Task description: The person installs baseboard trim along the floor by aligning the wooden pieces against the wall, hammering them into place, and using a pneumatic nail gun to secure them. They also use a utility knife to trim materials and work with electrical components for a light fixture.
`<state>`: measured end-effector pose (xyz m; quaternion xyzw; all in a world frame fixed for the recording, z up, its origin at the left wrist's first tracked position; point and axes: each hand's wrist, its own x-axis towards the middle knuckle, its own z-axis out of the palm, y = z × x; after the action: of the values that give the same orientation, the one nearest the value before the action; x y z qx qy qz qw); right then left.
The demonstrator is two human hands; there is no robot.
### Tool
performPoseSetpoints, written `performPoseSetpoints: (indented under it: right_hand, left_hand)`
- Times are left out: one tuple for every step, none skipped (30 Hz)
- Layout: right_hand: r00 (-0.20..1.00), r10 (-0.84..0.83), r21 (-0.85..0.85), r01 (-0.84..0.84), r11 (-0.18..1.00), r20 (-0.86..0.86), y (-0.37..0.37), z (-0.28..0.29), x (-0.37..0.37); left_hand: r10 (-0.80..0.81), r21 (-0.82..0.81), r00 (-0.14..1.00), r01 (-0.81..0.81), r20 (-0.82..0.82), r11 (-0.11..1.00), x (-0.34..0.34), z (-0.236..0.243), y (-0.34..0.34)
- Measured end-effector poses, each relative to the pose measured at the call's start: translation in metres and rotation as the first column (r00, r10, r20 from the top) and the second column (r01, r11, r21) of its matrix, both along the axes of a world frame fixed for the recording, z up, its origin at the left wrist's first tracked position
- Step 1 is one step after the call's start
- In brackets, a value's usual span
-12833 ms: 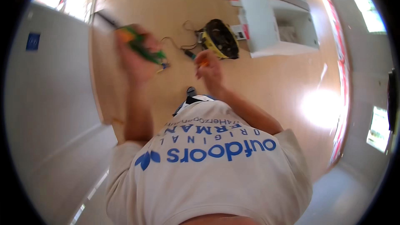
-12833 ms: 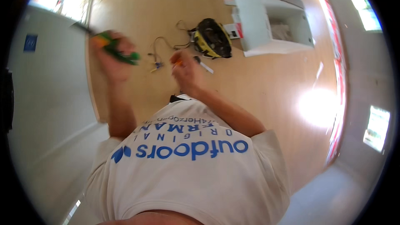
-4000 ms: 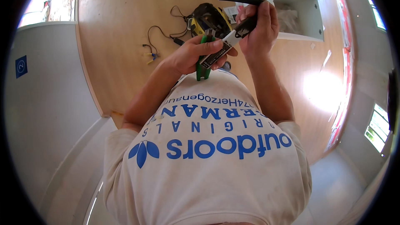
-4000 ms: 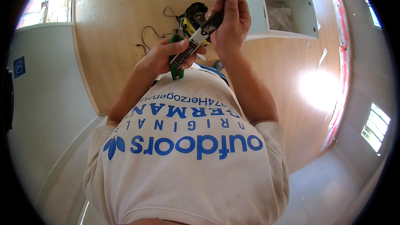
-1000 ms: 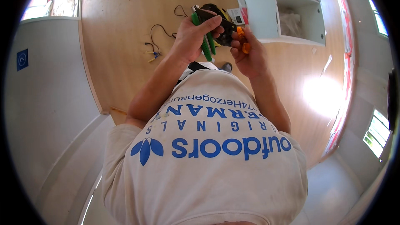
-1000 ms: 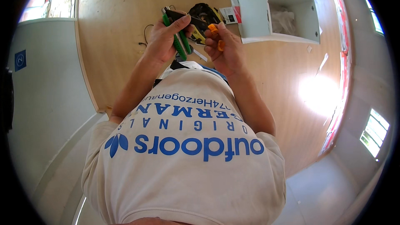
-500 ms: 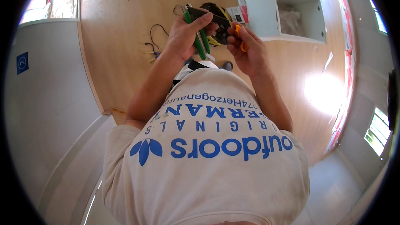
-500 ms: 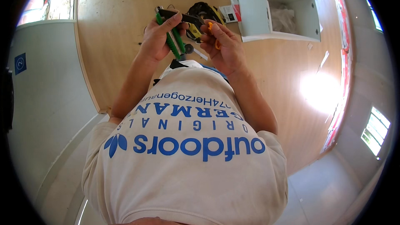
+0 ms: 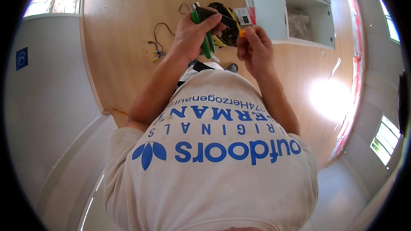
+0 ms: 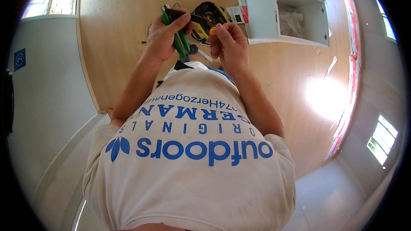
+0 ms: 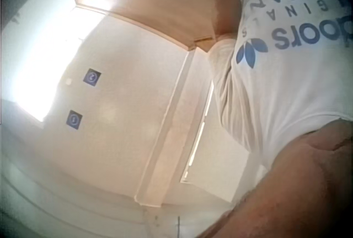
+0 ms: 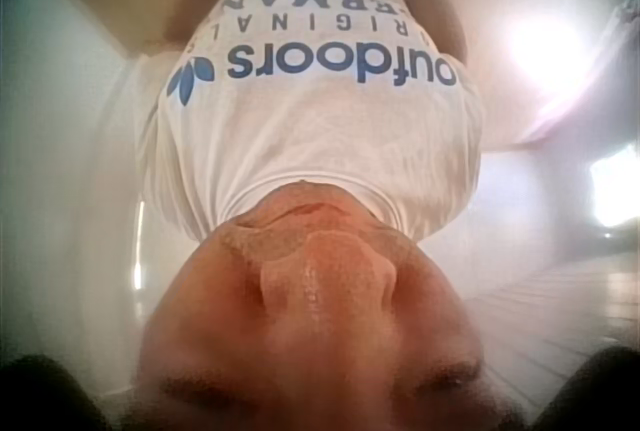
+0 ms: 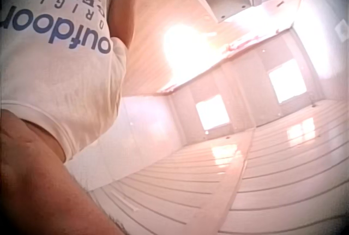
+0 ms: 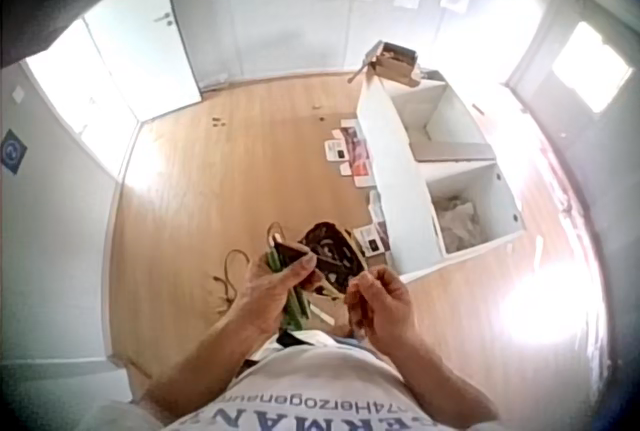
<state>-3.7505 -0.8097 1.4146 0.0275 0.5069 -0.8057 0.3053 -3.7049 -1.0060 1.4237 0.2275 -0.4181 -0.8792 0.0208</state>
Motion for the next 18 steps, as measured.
performPoseSetpoints:
  right_hand:
    - [0.999, -0.031, -0.037, 0.032, 0.999, 0.039, 0.000, 0.001, 0.000]
    - [0.995, -0.061, -0.073, 0.067, 0.995, 0.080, -0.001, 0.003, 0.000]
    - [0.991, -0.068, -0.089, 0.078, 0.993, 0.117, -0.002, 0.006, 0.000]
    - [0.985, -0.074, -0.104, 0.091, 0.990, 0.154, -0.003, 0.011, -0.001]
    - [0.978, -0.083, -0.118, 0.106, 0.987, 0.189, -0.004, 0.014, -0.001]
    - [0.971, -0.062, -0.115, 0.090, 0.989, 0.230, -0.002, 0.012, -0.002]
    - [0.962, -0.041, -0.114, 0.074, 0.991, 0.270, 0.000, 0.008, -0.002]
    - [0.950, -0.018, -0.116, 0.056, 0.992, 0.311, -0.001, 0.009, -0.002]
    - [0.939, 0.014, -0.107, 0.024, 0.994, 0.343, -0.002, 0.012, -0.001]
    - [0.926, 0.045, -0.098, -0.009, 0.995, 0.376, -0.002, 0.016, 0.001]
    - [0.911, 0.073, -0.089, -0.040, 0.995, 0.406, -0.003, 0.021, 0.003]
    - [0.906, 0.075, -0.106, -0.034, 0.994, 0.416, -0.003, 0.020, 0.003]
    - [0.901, 0.078, -0.123, -0.028, 0.992, 0.427, -0.002, 0.018, 0.003]
    - [0.896, 0.079, -0.139, -0.019, 0.990, 0.438, -0.002, 0.015, 0.004]
    - [0.917, 0.067, -0.141, -0.012, 0.990, 0.393, -0.001, 0.010, 0.005]
    - [0.936, 0.055, -0.142, -0.006, 0.990, 0.347, -0.001, 0.004, 0.005]
    - [0.953, 0.045, -0.145, -0.001, 0.989, 0.301, -0.003, 0.002, 0.006]
    - [0.986, -0.005, -0.076, 0.018, 0.997, 0.167, -0.004, 0.002, 0.008]
  left_hand:
    - [0.008, 0.012, 1.000, -0.008, -0.005, 1.000, 0.000, 0.000, 0.001]
    - [0.004, 0.043, 1.000, -0.002, -0.031, 0.999, 0.000, -0.001, 0.000]
    - [-0.001, 0.074, 0.998, 0.005, -0.057, 0.997, 0.001, -0.003, -0.001]
    - [-0.004, 0.105, 0.997, 0.013, -0.083, 0.994, 0.002, -0.006, -0.002]
    - [-0.025, 0.101, 0.994, 0.036, -0.106, 0.994, 0.002, -0.008, -0.002]
    - [-0.046, 0.096, 0.991, 0.058, -0.128, 0.994, 0.002, -0.011, -0.003]
    - [-0.067, 0.091, 0.986, 0.081, -0.150, 0.993, 0.002, -0.013, -0.004]
    - [-0.099, 0.048, 0.983, 0.107, -0.158, 0.993, 0.002, -0.015, -0.006]
    - [-0.130, 0.006, 0.978, 0.133, -0.165, 0.991, 0.002, -0.017, -0.007]
    - [-0.162, -0.037, 0.972, 0.158, -0.170, 0.987, 0.002, -0.018, -0.008]
    - [-0.189, -0.109, 0.969, 0.173, -0.157, 0.979, 0.002, -0.017, -0.008]
    - [-0.213, -0.180, 0.966, 0.187, -0.143, 0.966, 0.003, -0.017, -0.008]
    - [-0.237, -0.250, 0.963, 0.200, -0.126, 0.947, 0.003, -0.016, -0.007]
    - [-0.264, -0.290, 0.956, 0.219, -0.128, 0.932, 0.003, -0.017, -0.008]
    - [-0.291, -0.329, 0.948, 0.236, -0.129, 0.914, 0.002, -0.019, -0.010]
    - [-0.318, -0.367, 0.939, 0.253, -0.129, 0.895, 0.002, -0.021, -0.011]
    - [-0.297, -0.351, 0.943, 0.230, -0.148, 0.907, 0.002, -0.020, -0.010]
    - [-0.275, -0.335, 0.947, 0.208, -0.167, 0.919, 0.003, -0.018, -0.009]
